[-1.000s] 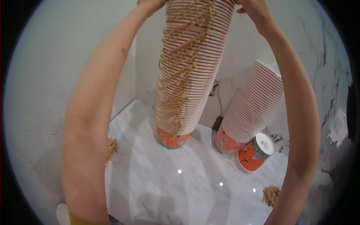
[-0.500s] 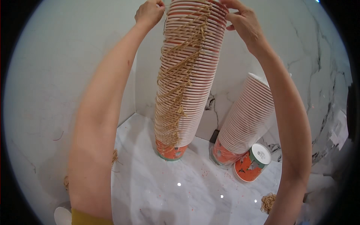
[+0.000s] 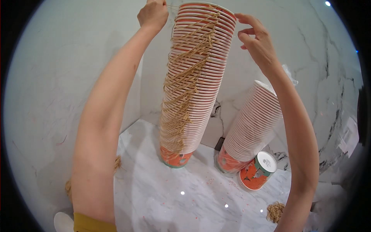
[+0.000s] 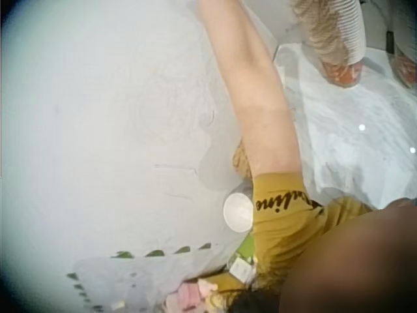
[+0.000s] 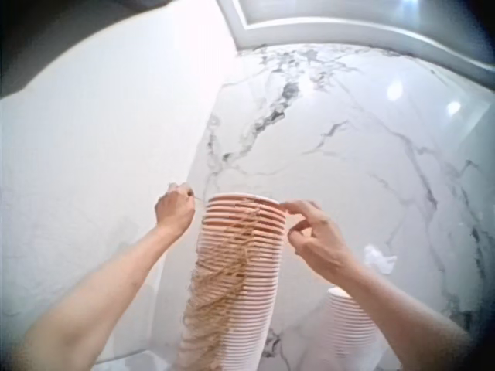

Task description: Tying decorative strings onto paper tubs and stacking them in a packaging facility.

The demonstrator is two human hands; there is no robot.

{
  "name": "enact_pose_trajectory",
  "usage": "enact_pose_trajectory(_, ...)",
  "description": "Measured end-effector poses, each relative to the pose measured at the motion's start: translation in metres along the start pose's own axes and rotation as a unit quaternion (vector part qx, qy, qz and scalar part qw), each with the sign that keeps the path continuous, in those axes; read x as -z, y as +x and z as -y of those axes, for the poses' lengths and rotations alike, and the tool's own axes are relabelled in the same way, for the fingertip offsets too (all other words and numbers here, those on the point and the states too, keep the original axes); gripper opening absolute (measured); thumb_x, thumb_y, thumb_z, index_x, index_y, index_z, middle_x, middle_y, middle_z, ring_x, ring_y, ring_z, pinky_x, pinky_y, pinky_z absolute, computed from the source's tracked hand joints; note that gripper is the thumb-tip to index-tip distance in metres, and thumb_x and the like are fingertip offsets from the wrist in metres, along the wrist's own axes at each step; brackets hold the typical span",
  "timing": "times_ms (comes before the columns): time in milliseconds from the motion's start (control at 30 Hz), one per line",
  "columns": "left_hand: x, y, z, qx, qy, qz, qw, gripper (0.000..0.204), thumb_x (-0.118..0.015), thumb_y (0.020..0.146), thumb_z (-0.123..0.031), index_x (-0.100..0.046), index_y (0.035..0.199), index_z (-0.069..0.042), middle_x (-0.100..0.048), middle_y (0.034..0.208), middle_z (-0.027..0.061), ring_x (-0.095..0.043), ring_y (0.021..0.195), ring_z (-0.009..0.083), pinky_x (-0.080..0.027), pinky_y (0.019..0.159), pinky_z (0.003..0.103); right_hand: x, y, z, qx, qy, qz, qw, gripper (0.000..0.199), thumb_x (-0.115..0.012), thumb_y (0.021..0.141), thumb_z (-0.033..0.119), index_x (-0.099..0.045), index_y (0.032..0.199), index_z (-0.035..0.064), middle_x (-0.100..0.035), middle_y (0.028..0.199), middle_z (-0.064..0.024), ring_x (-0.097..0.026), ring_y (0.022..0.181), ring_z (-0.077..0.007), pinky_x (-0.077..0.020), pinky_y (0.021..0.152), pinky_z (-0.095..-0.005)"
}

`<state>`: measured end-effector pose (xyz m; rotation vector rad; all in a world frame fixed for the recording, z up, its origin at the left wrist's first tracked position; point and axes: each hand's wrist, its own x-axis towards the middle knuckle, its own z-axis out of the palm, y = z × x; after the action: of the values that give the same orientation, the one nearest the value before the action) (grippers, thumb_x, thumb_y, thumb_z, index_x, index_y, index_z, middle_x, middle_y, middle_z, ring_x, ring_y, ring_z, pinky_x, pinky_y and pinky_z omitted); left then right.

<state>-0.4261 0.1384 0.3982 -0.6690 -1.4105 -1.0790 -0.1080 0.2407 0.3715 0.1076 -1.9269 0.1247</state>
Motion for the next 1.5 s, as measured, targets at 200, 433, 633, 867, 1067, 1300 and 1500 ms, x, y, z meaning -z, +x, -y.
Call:
enact_pose_trajectory(200,-0.001,-0.019,-0.017,-0.055,0.002,0.052,0.997,0.021,-0.054,0.095,-0.029,-0.068,0.097,-0.014,-0.068,0.106,0.0109,-0.069,0.094,0.0361,-0.055,0.08,0.05,0.006,-0.026,-0.012,0.011,-0.034,0.025,0.999,0.045,-0.055,0.085,0.003,-0.064,0.129,0.0093,-0.062,0.119,-0.0126,-0.065,0.094,-0.0177,-0.05,0.077,-0.0323)
enact_pose_trajectory(433,0.026,-0.023,-0.004,-0.019,0.046,0.07,0.996,0.018,-0.055,0.089,-0.022,-0.068,0.096,-0.012,-0.066,0.107,0.014,-0.068,0.091,0.0398,-0.055,0.079,0.052,0.015,-0.053,-0.009,-0.013,-0.036,0.029,0.999,0.044,-0.056,0.085,0.0,-0.064,0.128,0.0077,-0.061,0.115,-0.012,-0.063,0.092,-0.0168,-0.0505,0.074,-0.0301)
enact_pose_trajectory(633,0.049,-0.058,-0.014,-0.028,0.04,0.152,0.987,0.034,-0.054,0.086,-0.013,-0.063,0.118,-0.007,-0.059,0.12,0.0229,-0.068,0.096,0.0452,-0.055,0.081,0.055,0.021,-0.108,0.02,0.009,-0.049,0.116,0.992,0.042,-0.056,0.085,-0.008,-0.062,0.124,0.0056,-0.059,0.111,-0.0127,-0.064,0.089,-0.022,-0.0533,0.066,-0.031)
enact_pose_trajectory(867,0.061,-0.116,-0.033,-0.075,-0.146,0.105,0.981,0.055,-0.053,0.084,-0.007,-0.05,0.139,-0.01,-0.058,0.128,0.0188,-0.066,0.097,0.0435,-0.056,0.079,0.052,0.038,-0.229,0.034,0.033,-0.127,0.251,0.959,0.043,-0.061,0.077,-0.006,-0.065,0.118,0.0078,-0.06,0.112,-0.0111,-0.065,0.087,-0.0278,-0.0544,0.066,-0.039)
enact_pose_trajectory(1067,0.072,-0.138,-0.021,-0.028,-0.11,-0.04,0.993,0.056,-0.054,0.087,-0.005,-0.046,0.143,-0.004,-0.057,0.128,0.0167,-0.065,0.101,0.0356,-0.055,0.086,0.044,0.055,-0.337,0.072,-0.012,-0.094,0.328,0.94,0.05,-0.063,0.071,-0.006,-0.066,0.119,0.007,-0.06,0.111,-0.0096,-0.065,0.088,-0.0228,-0.0531,0.059,-0.0338)
enact_pose_trajectory(1300,0.171,-0.247,-0.116,0.046,-0.412,0.097,0.905,0.048,-0.062,0.094,-0.004,-0.046,0.139,0.0,-0.055,0.128,0.0084,-0.06,0.098,0.0137,-0.051,0.081,0.027,0.087,-0.435,0.112,-0.101,-0.086,0.358,0.924,0.039,-0.065,0.074,0.0,-0.066,0.112,0.0068,-0.061,0.105,-0.008,-0.065,0.084,-0.0236,-0.0544,0.059,-0.0362)
enact_pose_trajectory(1500,0.248,-0.404,-0.2,0.034,-0.471,0.423,0.773,0.05,-0.066,0.079,0.002,-0.056,0.127,-0.004,-0.056,0.114,0.0132,-0.063,0.088,0.0269,-0.052,0.076,0.038,0.128,-0.443,0.104,-0.208,-0.173,0.202,0.941,0.026,-0.065,0.08,-0.001,-0.068,0.104,0.0079,-0.064,0.094,-0.0074,-0.066,0.074,-0.0276,-0.0536,0.06,-0.0381)
